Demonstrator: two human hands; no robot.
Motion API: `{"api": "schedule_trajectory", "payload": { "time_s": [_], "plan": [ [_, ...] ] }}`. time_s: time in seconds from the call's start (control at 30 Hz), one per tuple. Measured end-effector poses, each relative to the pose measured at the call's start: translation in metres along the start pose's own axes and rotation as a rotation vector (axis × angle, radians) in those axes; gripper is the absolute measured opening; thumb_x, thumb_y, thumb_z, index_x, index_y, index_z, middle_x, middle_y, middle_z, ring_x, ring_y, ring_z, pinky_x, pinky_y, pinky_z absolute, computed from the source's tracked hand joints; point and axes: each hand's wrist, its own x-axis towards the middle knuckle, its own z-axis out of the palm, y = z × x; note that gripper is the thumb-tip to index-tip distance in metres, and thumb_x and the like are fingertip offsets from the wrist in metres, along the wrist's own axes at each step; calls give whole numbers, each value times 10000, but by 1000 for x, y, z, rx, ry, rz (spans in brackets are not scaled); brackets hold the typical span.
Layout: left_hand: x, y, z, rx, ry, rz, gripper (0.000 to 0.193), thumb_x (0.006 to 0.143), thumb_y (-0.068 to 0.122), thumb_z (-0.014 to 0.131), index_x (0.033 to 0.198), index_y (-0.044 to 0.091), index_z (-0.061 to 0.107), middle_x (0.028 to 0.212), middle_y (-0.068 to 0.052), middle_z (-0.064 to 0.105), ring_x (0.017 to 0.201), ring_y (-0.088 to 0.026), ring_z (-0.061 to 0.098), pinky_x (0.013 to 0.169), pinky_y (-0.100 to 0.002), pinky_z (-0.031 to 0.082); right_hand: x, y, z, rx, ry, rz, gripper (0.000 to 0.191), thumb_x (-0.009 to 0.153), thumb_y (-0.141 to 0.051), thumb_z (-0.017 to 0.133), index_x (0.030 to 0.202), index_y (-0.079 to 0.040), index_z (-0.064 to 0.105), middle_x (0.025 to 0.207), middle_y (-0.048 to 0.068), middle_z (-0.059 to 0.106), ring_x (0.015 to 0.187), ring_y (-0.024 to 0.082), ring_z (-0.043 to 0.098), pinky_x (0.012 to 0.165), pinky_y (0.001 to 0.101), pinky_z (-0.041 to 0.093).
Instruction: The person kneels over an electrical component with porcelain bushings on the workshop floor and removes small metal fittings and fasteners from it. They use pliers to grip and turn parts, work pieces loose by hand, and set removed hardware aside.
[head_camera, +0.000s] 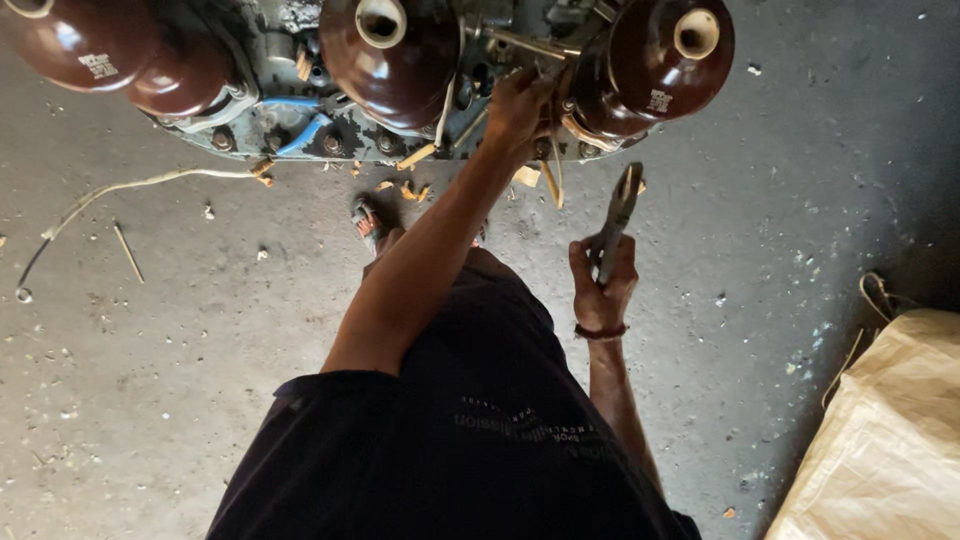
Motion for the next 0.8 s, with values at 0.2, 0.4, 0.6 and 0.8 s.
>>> {"api": "schedule_trajectory", "payload": {
  "time_s": [0.2,0.4,0.6,0.8],
  "plan": [
    [-17,19,10,144,-2,-8,393,987,223,615,1326,39,541,825,-123,730,579,-225,718,524,-403,643,-8,10,-1,30,31,39,247,941,-99,791,1019,-47,563,850,5,611,748,105,523,698,284,465],
    [0,47,-1,326,-33,-133,431,1002,398,523,1276,65,534,745,-151,723,497,-271,718,491,-438,645,-3,7,-2,77,-15,16,262,936,-94,793,1022,-50,549,830,-2,599,727,91,529,668,273,463],
    [42,58,11,380,136,-331,553,1001,525,518,795,19,606,619,-133,624,448,-311,659,409,-510,594,1,1,1,35,-31,-20,258,923,-65,802,984,-45,553,801,10,581,705,105,512,653,283,451],
    [35,45,11,424,85,-338,537,1007,511,475,794,42,623,561,-131,611,412,-293,627,365,-438,510,-13,-7,2,23,-34,61,262,890,-75,809,975,-47,562,781,5,599,675,105,528,623,276,463]
  ]
}}
